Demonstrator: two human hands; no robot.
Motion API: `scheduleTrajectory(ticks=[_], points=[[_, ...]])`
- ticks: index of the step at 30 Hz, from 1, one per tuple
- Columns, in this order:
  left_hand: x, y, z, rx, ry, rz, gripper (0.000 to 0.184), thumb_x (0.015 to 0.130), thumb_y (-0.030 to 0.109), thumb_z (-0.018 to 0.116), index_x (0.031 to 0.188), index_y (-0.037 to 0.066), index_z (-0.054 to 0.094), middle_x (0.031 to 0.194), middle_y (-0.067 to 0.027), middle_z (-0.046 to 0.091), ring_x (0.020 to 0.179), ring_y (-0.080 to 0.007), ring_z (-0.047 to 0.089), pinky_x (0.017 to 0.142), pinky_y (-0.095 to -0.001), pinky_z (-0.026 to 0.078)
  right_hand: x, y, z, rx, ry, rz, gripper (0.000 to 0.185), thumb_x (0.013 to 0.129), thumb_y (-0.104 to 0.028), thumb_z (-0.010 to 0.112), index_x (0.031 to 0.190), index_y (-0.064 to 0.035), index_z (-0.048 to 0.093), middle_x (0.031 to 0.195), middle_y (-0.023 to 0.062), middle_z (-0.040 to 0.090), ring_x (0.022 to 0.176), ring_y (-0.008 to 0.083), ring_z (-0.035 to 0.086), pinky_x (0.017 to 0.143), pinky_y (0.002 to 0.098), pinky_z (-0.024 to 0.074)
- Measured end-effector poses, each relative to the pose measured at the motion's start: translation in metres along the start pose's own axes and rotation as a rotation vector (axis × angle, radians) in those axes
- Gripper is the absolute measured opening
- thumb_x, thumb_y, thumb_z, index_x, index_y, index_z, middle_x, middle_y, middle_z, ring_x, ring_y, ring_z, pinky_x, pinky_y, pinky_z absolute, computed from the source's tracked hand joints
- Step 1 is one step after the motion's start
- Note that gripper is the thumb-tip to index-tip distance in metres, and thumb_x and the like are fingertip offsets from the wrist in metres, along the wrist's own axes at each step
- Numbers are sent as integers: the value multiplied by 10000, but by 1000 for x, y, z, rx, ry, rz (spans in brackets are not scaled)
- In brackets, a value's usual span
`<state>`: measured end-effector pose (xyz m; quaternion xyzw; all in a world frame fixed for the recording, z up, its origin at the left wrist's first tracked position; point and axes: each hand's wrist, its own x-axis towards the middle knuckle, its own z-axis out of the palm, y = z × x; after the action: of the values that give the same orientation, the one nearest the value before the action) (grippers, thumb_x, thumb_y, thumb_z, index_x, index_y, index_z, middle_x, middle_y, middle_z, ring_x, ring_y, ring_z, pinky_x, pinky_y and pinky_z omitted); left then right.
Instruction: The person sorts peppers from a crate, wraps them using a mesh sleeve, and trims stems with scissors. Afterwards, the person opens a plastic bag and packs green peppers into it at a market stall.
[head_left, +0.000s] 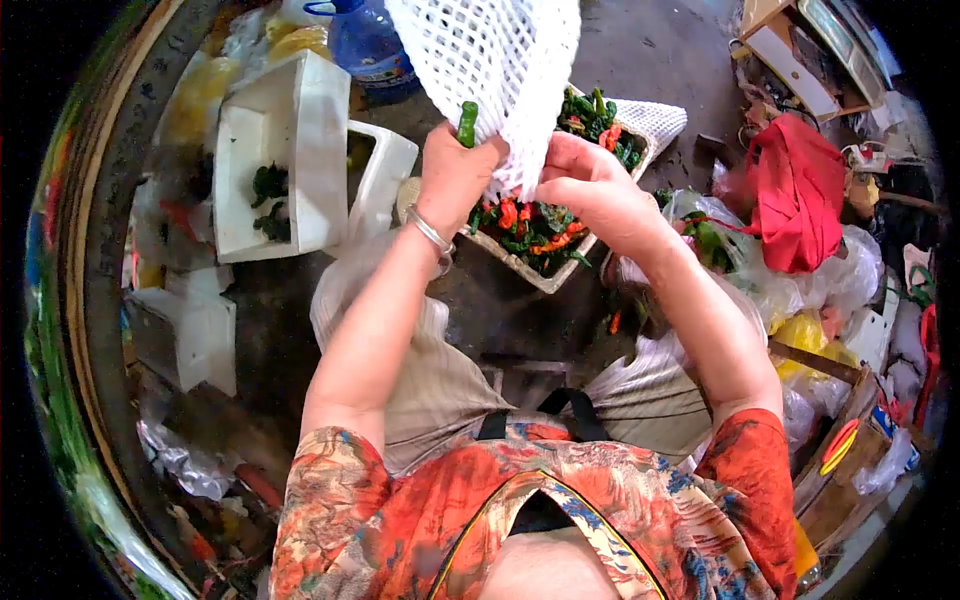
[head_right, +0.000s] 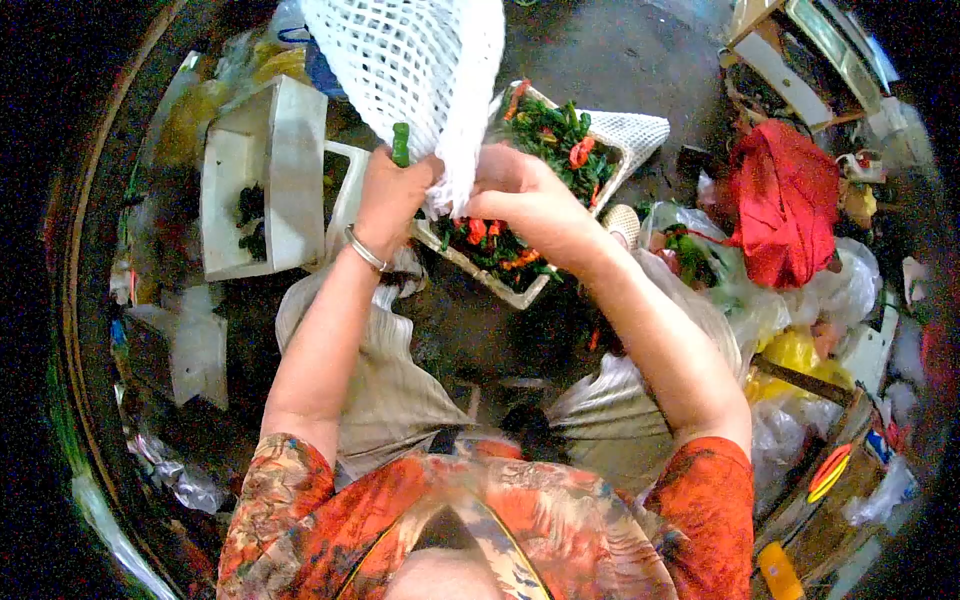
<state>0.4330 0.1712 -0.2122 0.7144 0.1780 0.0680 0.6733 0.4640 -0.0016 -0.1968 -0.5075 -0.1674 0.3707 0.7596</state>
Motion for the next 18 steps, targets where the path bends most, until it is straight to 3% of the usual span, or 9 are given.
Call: scheduleTrajectory(ticks=[3, 8, 12, 15, 18], points=[[-5, 11, 0, -13, -14, -30, 302, 754, 60, 663, 1012, -89, 618, 951, -124, 685, 807, -173, 656, 723, -295, 515, -1, -8, -2, -106, 45, 40, 312, 813, -98, 608, 1097, 27, 578, 988, 57, 640, 917, 134, 590, 860, 285, 461], [-18, 22, 9, 48, -48, -68, 328, 772, 112, 700, 1025, -70, 598, 945, -98, 669, 788, -147, 626, 704, -281, 508, -1, -4, -6, -121, 200, 78, 311, 794, -115, 690, 1054, 8, 571, 913, 48, 642, 771, 120, 596, 657, 245, 488], [-14, 13, 5, 85, -76, -21, 333, 771, 121, 707, 1023, -66, 599, 935, -85, 669, 785, -139, 624, 704, -274, 505, 1, 1, -8, -254, 306, 30, 357, 782, -124, 695, 1082, 15, 559, 903, 50, 644, 759, 123, 599, 643, 244, 483], [-19, 22, 4, 38, -151, -71, 336, 772, 125, 714, 1032, -55, 601, 949, -72, 667, 802, -134, 624, 710, -265, 504, 1, -2, -9, -179, 265, -3, 367, 772, -125, 687, 1088, 19, 565, 886, 48, 647, 751, 124, 598, 644, 246, 479], [-19, 21, 2, 120, -215, -90, 344, 772, 110, 712, 1057, -43, 596, 970, -63, 663, 819, -132, 620, 720, -259, 504, 1, -3, -11, -236, 178, 98, 331, 784, -118, 657, 1077, 17, 582, 875, 47, 649, 719, 119, 597, 621, 247, 484]])
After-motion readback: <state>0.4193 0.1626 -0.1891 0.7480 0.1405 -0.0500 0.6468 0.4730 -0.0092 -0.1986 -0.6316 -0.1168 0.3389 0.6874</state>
